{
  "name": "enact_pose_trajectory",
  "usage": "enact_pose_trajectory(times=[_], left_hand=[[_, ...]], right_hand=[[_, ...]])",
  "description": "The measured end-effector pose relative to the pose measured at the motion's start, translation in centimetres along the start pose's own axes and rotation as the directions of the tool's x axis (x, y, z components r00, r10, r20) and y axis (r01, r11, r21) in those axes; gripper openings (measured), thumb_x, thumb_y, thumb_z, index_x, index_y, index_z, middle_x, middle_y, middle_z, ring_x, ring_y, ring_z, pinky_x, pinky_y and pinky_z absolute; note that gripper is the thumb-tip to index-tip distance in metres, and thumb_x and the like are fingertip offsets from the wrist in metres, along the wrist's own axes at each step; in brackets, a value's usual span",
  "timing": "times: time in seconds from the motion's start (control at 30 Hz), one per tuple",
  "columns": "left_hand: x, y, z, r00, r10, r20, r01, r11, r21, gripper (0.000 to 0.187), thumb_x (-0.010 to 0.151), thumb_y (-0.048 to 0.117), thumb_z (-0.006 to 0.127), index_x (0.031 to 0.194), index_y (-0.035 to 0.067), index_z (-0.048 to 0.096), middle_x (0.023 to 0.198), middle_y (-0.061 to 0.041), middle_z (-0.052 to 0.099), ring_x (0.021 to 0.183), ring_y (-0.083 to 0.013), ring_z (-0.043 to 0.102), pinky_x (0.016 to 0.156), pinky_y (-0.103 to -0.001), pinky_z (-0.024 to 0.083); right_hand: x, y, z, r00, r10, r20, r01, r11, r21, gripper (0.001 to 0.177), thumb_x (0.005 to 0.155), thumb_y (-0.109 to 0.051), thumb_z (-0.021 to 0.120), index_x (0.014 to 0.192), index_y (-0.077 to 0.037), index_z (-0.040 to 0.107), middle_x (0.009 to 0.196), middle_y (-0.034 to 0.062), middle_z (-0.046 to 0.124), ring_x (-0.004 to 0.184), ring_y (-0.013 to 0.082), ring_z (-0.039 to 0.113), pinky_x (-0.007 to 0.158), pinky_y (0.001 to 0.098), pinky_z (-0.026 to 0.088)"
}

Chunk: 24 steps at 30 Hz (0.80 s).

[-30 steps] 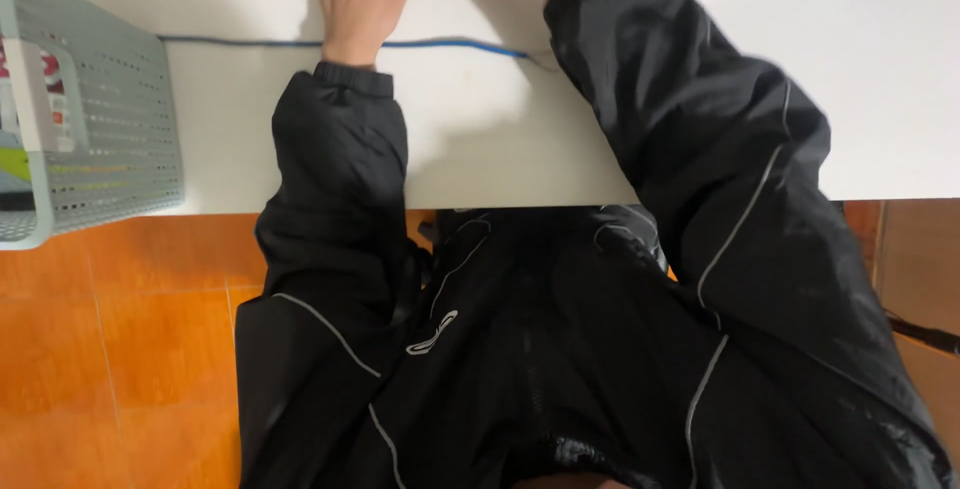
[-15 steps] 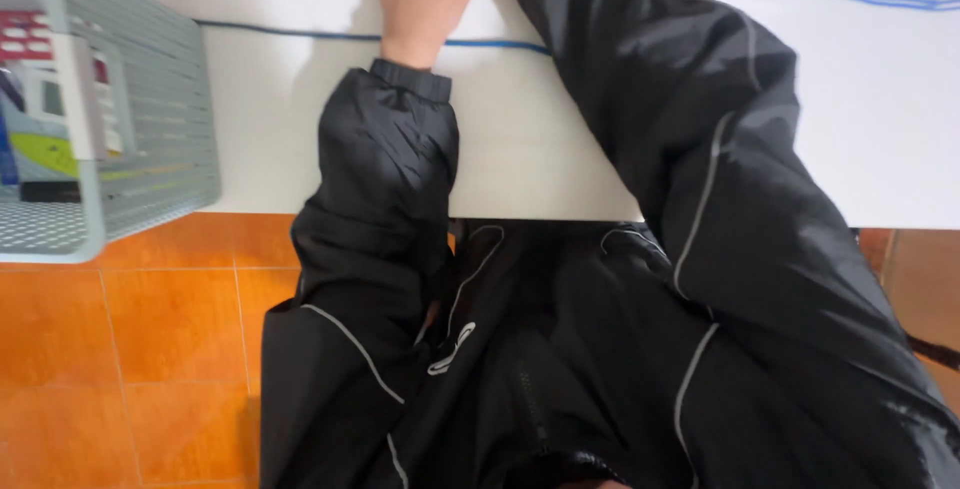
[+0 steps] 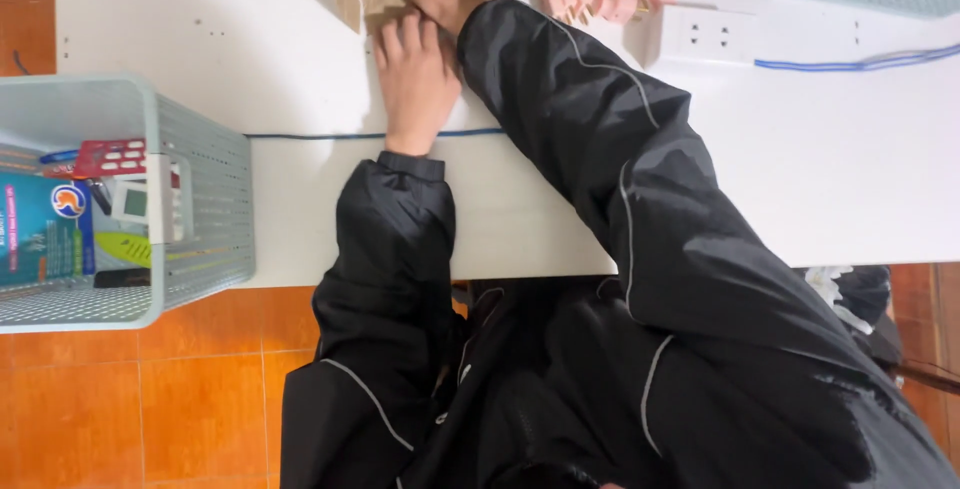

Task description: The person is assembling electrical plugs with a screwdriver. They insert metal pins into pink plastic housings and tighten screws to secure the components while working at a white desk.

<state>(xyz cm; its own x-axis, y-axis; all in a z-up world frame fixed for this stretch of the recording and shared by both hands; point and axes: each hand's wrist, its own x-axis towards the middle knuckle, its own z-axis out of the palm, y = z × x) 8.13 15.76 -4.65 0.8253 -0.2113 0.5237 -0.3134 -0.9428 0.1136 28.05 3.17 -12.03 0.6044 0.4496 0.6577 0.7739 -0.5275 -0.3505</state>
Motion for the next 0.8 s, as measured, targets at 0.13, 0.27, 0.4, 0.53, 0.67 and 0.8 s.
enact_pose_trajectory(times=[0.13, 0.27, 0.4, 0.53, 0.67, 0.8], left_hand=[[-0.6, -0.7, 0.8, 0.996, 0.001, 0.091, -0.001, 1.000, 0.003, 0.034, 0.113, 0.024, 0.058, 0.132, 0.001, 0.074, 0.141, -0.019, 0.065, 0.132, -0.0479, 0.053, 0.110, -0.065, 0.046], [-0.2, -0.8, 0.1, 0.999, 0.047, -0.012, -0.048, 0.998, -0.036, 0.044, 0.119, 0.026, 0.059, 0.153, 0.002, 0.073, 0.152, -0.016, 0.069, 0.135, -0.0409, 0.057, 0.121, -0.064, 0.040], [0.0, 0.4, -1.3, 0.996, 0.086, -0.013, -0.087, 0.984, -0.154, 0.039, 0.124, 0.023, 0.058, 0.153, 0.001, 0.072, 0.149, -0.019, 0.072, 0.140, -0.0413, 0.057, 0.131, -0.065, 0.025], [1.1, 5.1, -3.3, 0.981, 0.177, 0.077, -0.153, 0.957, -0.245, 0.041, 0.124, 0.028, 0.053, 0.154, 0.003, 0.066, 0.143, -0.020, 0.072, 0.130, -0.0402, 0.064, 0.108, -0.056, 0.048], [3.9, 10.2, -3.9, 0.943, 0.232, 0.238, -0.162, 0.946, -0.280, 0.055, 0.125, 0.038, 0.053, 0.168, 0.004, 0.053, 0.168, -0.019, 0.059, 0.153, -0.0387, 0.053, 0.124, -0.065, 0.040], [4.5, 12.6, -2.7, 0.949, 0.227, 0.217, -0.172, 0.954, -0.245, 0.058, 0.126, 0.040, 0.050, 0.175, 0.009, 0.045, 0.179, -0.011, 0.051, 0.155, -0.0406, 0.052, 0.123, -0.065, 0.037]], right_hand=[[-0.6, -7.3, -5.6, 0.983, 0.182, 0.025, -0.181, 0.982, -0.050, 0.012, 0.114, -0.019, 0.059, 0.108, -0.011, 0.064, 0.090, 0.0165, 0.072, 0.074, 0.0377, 0.067, 0.064, 0.0510, 0.049], [-6.5, -12.8, -19.2, 0.947, 0.218, 0.235, -0.145, 0.945, -0.293, 0.052, 0.101, -0.026, 0.076, 0.144, -0.003, 0.060, 0.143, 0.0250, 0.065, 0.134, 0.0463, 0.058, 0.110, 0.0564, 0.042], [-14.4, -15.2, -31.8, 0.949, 0.051, 0.311, -0.012, 0.992, -0.126, 0.029, 0.121, -0.016, 0.064, 0.144, -0.002, 0.073, 0.125, 0.0194, 0.068, 0.112, 0.0404, 0.065, 0.097, 0.0526, 0.050], [-22.4, -13.2, -37.0, 0.928, 0.193, 0.318, -0.092, 0.948, -0.306, 0.049, 0.120, -0.048, 0.068, 0.143, -0.006, 0.079, 0.129, 0.0152, 0.075, 0.118, 0.0342, 0.066, 0.097, 0.0483, 0.051], [-25.1, -11.7, -36.5, 0.954, 0.140, 0.267, -0.056, 0.952, -0.300, 0.041, 0.115, -0.047, 0.072, 0.130, -0.010, 0.082, 0.135, 0.0105, 0.076, 0.126, 0.0281, 0.069, 0.110, 0.0476, 0.055], [-26.7, -9.8, -35.4, 0.984, 0.044, 0.170, 0.006, 0.959, -0.285, 0.028, 0.117, -0.034, 0.075, 0.118, -0.006, 0.079, 0.115, 0.0131, 0.069, 0.110, 0.0370, 0.066, 0.094, 0.0490, 0.049]])
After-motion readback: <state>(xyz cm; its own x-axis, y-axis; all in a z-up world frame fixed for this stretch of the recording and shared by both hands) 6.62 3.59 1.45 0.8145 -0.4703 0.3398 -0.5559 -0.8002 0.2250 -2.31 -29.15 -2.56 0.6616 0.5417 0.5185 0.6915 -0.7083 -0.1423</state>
